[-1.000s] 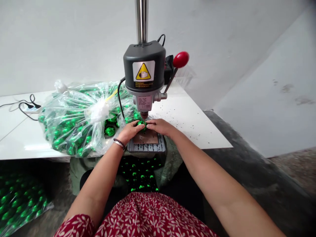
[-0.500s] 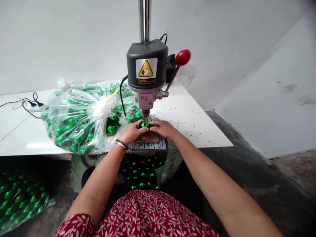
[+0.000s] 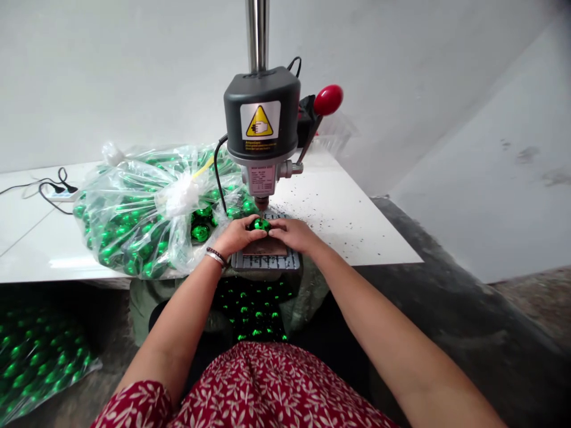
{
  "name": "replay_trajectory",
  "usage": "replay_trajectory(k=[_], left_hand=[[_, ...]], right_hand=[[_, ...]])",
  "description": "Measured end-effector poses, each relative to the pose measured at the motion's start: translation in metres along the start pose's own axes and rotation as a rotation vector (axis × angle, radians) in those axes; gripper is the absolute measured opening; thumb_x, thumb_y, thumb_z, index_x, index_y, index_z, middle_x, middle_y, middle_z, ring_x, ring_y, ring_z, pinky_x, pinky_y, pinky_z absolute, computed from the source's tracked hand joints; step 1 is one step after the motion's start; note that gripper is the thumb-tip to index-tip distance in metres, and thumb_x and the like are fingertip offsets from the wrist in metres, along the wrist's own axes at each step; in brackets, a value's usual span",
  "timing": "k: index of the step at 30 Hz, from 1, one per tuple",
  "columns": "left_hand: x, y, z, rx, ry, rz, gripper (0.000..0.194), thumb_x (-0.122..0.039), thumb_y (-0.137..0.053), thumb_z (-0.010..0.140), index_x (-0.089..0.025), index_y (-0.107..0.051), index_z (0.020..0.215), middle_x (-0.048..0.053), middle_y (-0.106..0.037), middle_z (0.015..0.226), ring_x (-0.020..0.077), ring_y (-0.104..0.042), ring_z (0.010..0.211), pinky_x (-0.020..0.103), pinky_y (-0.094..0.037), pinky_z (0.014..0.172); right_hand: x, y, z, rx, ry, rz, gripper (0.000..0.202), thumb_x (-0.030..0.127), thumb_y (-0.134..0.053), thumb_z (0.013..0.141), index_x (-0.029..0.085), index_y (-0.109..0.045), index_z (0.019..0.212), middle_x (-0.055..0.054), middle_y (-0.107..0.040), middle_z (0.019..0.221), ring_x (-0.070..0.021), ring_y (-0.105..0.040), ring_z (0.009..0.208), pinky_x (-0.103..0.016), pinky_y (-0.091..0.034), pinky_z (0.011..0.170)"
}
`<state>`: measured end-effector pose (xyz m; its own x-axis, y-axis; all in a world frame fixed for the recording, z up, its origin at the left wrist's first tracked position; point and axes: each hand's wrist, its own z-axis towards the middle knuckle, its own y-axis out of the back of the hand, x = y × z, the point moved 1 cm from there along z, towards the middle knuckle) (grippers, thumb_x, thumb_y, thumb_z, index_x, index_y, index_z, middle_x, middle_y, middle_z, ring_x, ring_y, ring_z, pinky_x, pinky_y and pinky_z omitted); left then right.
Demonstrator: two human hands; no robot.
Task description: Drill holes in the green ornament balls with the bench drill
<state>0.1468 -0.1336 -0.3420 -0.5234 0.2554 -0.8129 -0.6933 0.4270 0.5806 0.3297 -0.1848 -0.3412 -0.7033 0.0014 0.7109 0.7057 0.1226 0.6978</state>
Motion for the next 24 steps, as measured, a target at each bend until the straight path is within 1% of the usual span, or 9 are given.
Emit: replay_trajectory(k=[3,6,8,11,14,17,20,22,24], left_hand=[[-0.002,0.004,0.006,0.053,0.01,-0.006,0.066,-0.043,-0.074,0.072,-0.016,-0.064,0.131,0.006,-0.074,0.116,0.0265,-0.067,0.109,0.036,-0.049,0.099],[-0.005,0.005,0.007,0.104,-0.048,-0.063,0.062,-0.042,-0.073,0.073,-0.015,-0.065,0.128,0.005,-0.074,0.116,0.0258,-0.066,0.109,0.035,-0.049,0.1],[-0.006,0.004,0.007,0.101,-0.07,-0.108,0.059,-0.041,-0.072,0.076,-0.013,-0.066,0.127,0.006,-0.073,0.119,0.0252,-0.065,0.112,0.034,-0.048,0.101],[-0.006,0.004,0.007,0.049,-0.039,-0.141,0.056,-0.039,-0.07,0.079,-0.012,-0.065,0.128,0.006,-0.071,0.124,0.0248,-0.062,0.119,0.032,-0.046,0.104],[-0.006,0.005,0.008,0.05,-0.022,-0.149,0.055,-0.04,-0.07,0.081,-0.013,-0.065,0.128,0.005,-0.071,0.125,0.0255,-0.061,0.121,0.033,-0.045,0.105],[-0.006,0.005,0.009,0.054,-0.012,-0.152,0.056,-0.039,-0.07,0.081,-0.01,-0.065,0.129,0.008,-0.069,0.128,0.0267,-0.061,0.121,0.035,-0.045,0.106],[-0.006,0.006,0.009,0.03,0.0,-0.17,0.056,-0.038,-0.073,0.078,-0.012,-0.066,0.127,0.007,-0.069,0.13,0.0269,-0.06,0.123,0.035,-0.044,0.107],[-0.005,0.005,0.007,0.034,0.006,-0.176,0.056,-0.037,-0.073,0.078,-0.014,-0.066,0.128,0.005,-0.069,0.129,0.0261,-0.06,0.123,0.034,-0.044,0.107],[-0.004,0.003,0.003,0.042,0.013,-0.172,0.056,-0.036,-0.073,0.078,-0.015,-0.064,0.13,0.005,-0.069,0.129,0.0252,-0.061,0.122,0.033,-0.046,0.106]], right_hand=[[-0.003,0.008,0.008,0.032,0.015,0.008,0.042,0.045,-0.057,0.089,0.024,-0.063,0.124,-0.004,-0.07,0.111,-0.0148,-0.066,0.104,-0.033,-0.053,0.099],[-0.007,0.01,0.013,0.036,0.048,0.024,0.047,0.042,-0.058,0.087,0.032,-0.059,0.132,0.001,-0.068,0.121,-0.0162,-0.065,0.112,-0.031,-0.051,0.103],[-0.009,0.008,0.015,0.027,0.05,0.029,0.045,0.041,-0.056,0.088,0.031,-0.059,0.132,0.0,-0.066,0.126,-0.0169,-0.063,0.116,-0.032,-0.051,0.105],[-0.01,0.004,0.018,0.012,0.032,0.027,0.042,0.044,-0.052,0.092,0.022,-0.06,0.127,-0.007,-0.064,0.125,-0.0163,-0.062,0.114,-0.037,-0.051,0.104],[-0.007,0.004,0.02,0.007,0.017,0.015,0.043,0.045,-0.052,0.093,0.015,-0.058,0.123,-0.01,-0.06,0.124,-0.0151,-0.059,0.113,-0.039,-0.051,0.102],[-0.003,0.005,0.018,0.005,0.0,0.002,0.041,0.044,-0.052,0.093,0.015,-0.058,0.121,-0.009,-0.059,0.123,-0.0148,-0.058,0.112,-0.038,-0.052,0.1],[-0.002,0.005,0.014,-0.004,-0.009,-0.001,0.042,0.045,-0.052,0.093,0.014,-0.059,0.121,-0.009,-0.061,0.121,-0.0143,-0.059,0.11,-0.038,-0.052,0.1],[-0.002,0.004,0.011,-0.023,-0.011,0.0,0.039,0.044,-0.053,0.092,0.018,-0.062,0.119,-0.007,-0.065,0.118,-0.0144,-0.062,0.108,-0.037,-0.052,0.101],[-0.003,0.002,0.008,-0.047,-0.01,0.001,0.035,0.043,-0.055,0.089,0.025,-0.066,0.118,-0.003,-0.068,0.116,-0.0158,-0.064,0.108,-0.035,-0.052,0.102]])
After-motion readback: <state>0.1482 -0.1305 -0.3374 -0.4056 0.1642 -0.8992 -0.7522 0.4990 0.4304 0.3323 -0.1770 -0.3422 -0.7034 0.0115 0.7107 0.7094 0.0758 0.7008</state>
